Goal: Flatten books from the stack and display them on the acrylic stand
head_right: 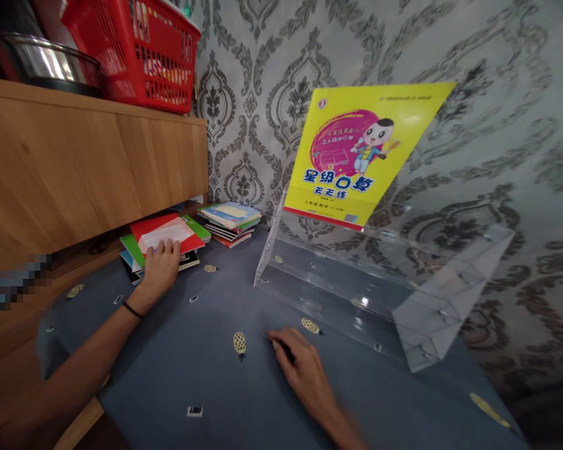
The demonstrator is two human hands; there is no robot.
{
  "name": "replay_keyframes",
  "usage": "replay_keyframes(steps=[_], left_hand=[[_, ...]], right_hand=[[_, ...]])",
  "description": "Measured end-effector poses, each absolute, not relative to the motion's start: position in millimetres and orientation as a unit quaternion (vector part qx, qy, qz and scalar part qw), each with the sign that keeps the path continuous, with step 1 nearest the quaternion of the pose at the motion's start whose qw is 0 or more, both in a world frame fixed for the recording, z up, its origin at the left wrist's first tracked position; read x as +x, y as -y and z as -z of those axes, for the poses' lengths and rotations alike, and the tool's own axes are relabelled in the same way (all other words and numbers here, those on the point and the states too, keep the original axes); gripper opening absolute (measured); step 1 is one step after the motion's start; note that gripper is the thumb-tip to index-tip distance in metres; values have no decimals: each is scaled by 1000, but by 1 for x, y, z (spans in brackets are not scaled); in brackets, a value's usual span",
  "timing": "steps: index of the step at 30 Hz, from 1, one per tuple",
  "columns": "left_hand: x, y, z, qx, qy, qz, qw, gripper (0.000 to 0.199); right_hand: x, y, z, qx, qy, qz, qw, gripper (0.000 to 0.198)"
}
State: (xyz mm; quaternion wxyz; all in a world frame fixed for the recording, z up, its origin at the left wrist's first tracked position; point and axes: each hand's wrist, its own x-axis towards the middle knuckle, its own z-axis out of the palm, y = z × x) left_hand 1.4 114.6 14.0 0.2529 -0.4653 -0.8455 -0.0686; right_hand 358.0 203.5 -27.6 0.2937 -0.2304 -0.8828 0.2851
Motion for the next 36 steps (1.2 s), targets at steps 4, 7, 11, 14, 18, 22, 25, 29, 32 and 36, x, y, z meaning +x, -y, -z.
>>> replay_keyframes(steps=[4,7,11,14,18,22,25,29,32,36], left_hand=[[6,-110,-19,-474,846,51,240,50],[15,-105,-23,-483,840,37,243,50],[37,-97,-25,-500,828,-9,253,49],[62,-88,-22,-522,818,-24,241,47],[100,-72,-12,-573,789,-42,219,48],[132,-51,-9,-621,760,-29,190,49],[152,-33,-15,-664,732,-17,154,52],[167,-10,-39,-742,667,-19,65,54],[167,4,-72,-769,637,29,31,31],[150,8,-133,-767,629,128,6,22]], right_hand=[[359,-203,29,-223,885,-281,296,29],[358,-204,31,-219,887,-277,298,28],[359,-205,33,-209,894,-256,302,27],[359,-203,33,-196,906,-227,298,27],[359,-197,31,-167,921,-194,292,27],[360,-193,34,-159,931,-167,284,38],[362,-190,39,-165,933,-163,274,54],[363,-183,42,-149,932,-202,263,64],[361,-175,39,-118,913,-254,296,56],[357,-163,23,-148,866,-318,357,34]])
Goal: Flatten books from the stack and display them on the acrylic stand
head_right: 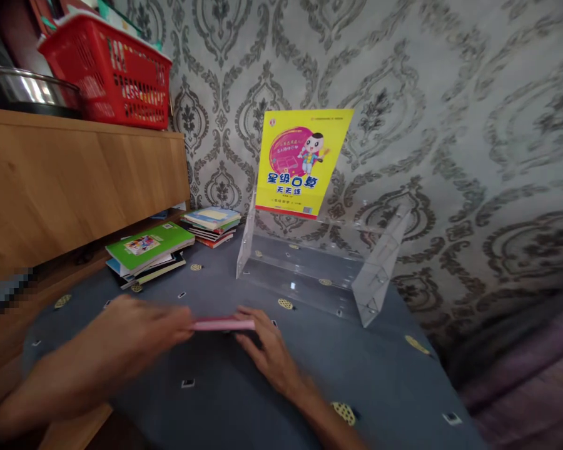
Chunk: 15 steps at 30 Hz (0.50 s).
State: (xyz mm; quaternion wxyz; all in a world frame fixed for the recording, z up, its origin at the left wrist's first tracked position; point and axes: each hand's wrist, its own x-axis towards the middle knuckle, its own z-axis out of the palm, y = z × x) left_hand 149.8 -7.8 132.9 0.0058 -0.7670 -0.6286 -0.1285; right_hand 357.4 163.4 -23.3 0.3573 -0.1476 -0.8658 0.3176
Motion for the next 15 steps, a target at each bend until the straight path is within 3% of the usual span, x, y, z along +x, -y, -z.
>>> replay_keyframes(steps=[3,6,12,15], left_hand=[[127,-13,-174,-755,627,188,-22,33],[100,-56,-183,-746,609,253,-91,42],[77,-137,-93,-740,552,235,-304,39],[87,-159,-53,-747,537,228,-320,37]], right_hand=[[359,-152,7,-180,836,-405,324,39],[364,-139,-3,-209,760,-550,275,45],[381,-120,9,-281,625,-690,233,51],[393,-115,19,-312,612,-693,218,53]])
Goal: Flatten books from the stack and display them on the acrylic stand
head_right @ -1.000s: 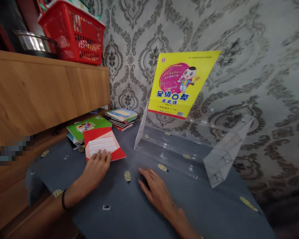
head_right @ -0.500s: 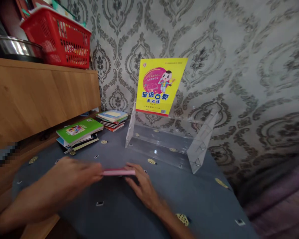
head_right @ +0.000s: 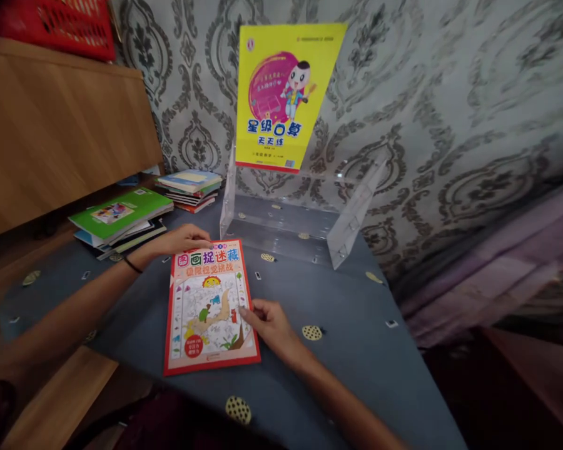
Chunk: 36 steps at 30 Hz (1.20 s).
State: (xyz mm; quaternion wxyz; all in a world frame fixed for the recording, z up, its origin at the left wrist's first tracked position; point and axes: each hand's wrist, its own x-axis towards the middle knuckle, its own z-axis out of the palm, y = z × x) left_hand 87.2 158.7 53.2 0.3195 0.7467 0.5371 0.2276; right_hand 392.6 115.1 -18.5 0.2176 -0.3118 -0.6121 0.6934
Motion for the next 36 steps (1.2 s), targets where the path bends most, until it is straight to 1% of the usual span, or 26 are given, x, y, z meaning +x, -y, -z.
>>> replay_keyframes(steps=[1,3,5,7,9,12,16,18,22,28,30,34,36], left_hand=[[92,-163,-45,758,-533,-222,304,38],[99,-169,-37,782,-537,-204,242,35],[104,-169,-33,797,-559,-180,139,29],[107,-163,-32,800,-579,-155,31,25],[108,-151,-31,796,-588,-137,-41,27],[112,-126,-28,792,-593,-115,-87,31],[119,-96,-12,792,-595,-82,-113,30],[121,-86,0,789,-594,-78,-136,26],[120,-76,17,782,-592,-86,-177,22],[117,-74,29,774,-612,-104,-124,22],[116,-74,32,773,-613,-118,-108,24],[115,-75,35,773,-615,-140,-71,23],[114,-76,35,773,-612,-157,-50,23]], right_hand=[[397,-114,20,-323,618,-684,213,53],[406,-113,19,-355,649,-645,191,51],[415,-113,14,-387,697,-583,156,48],[422,-115,7,-409,752,-497,140,45],[424,-117,1,-416,804,-395,159,43],[415,-122,-3,-386,857,-278,201,35],[379,-133,-2,-281,913,-201,218,15],[356,-140,1,-232,937,-163,202,13],[319,-150,12,-181,962,-116,167,20],[297,-157,23,-162,968,-123,147,44],[296,-158,24,-157,967,-135,146,44],[295,-160,26,-154,965,-150,151,37],[295,-160,28,-157,962,-156,158,39]])
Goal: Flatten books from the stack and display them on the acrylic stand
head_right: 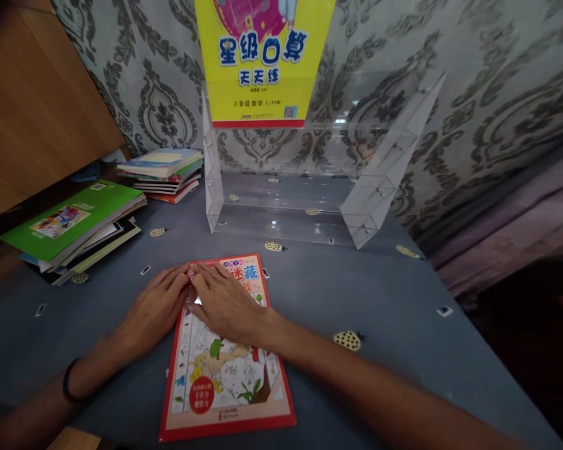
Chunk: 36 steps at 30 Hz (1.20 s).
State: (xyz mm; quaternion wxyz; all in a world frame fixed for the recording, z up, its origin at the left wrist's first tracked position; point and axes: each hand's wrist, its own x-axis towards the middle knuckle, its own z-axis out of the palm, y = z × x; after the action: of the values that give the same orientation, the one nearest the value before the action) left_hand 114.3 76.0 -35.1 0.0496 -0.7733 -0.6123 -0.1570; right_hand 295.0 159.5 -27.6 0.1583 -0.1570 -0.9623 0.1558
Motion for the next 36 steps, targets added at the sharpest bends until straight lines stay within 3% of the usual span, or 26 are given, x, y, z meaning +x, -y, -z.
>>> replay_keyframes(steps=[7,16,24,30,36], left_hand=[[114,-80,34,-767,606,208,24,24],[111,-80,39,-787,578,196,94,34],[120,-93,23,-807,570,105,117,28],[138,-107,6,-791,600,-40,114,19],[142,-104,8,-784,601,-63,141,39]], right_hand=[[296,-159,26,-163,961,-160,156,52],[300,-158,28,-226,956,-132,133,71],[301,-161,31,-224,949,-162,153,65],[318,-170,17,-230,939,-207,150,49],[354,-176,31,-252,942,-143,169,45]])
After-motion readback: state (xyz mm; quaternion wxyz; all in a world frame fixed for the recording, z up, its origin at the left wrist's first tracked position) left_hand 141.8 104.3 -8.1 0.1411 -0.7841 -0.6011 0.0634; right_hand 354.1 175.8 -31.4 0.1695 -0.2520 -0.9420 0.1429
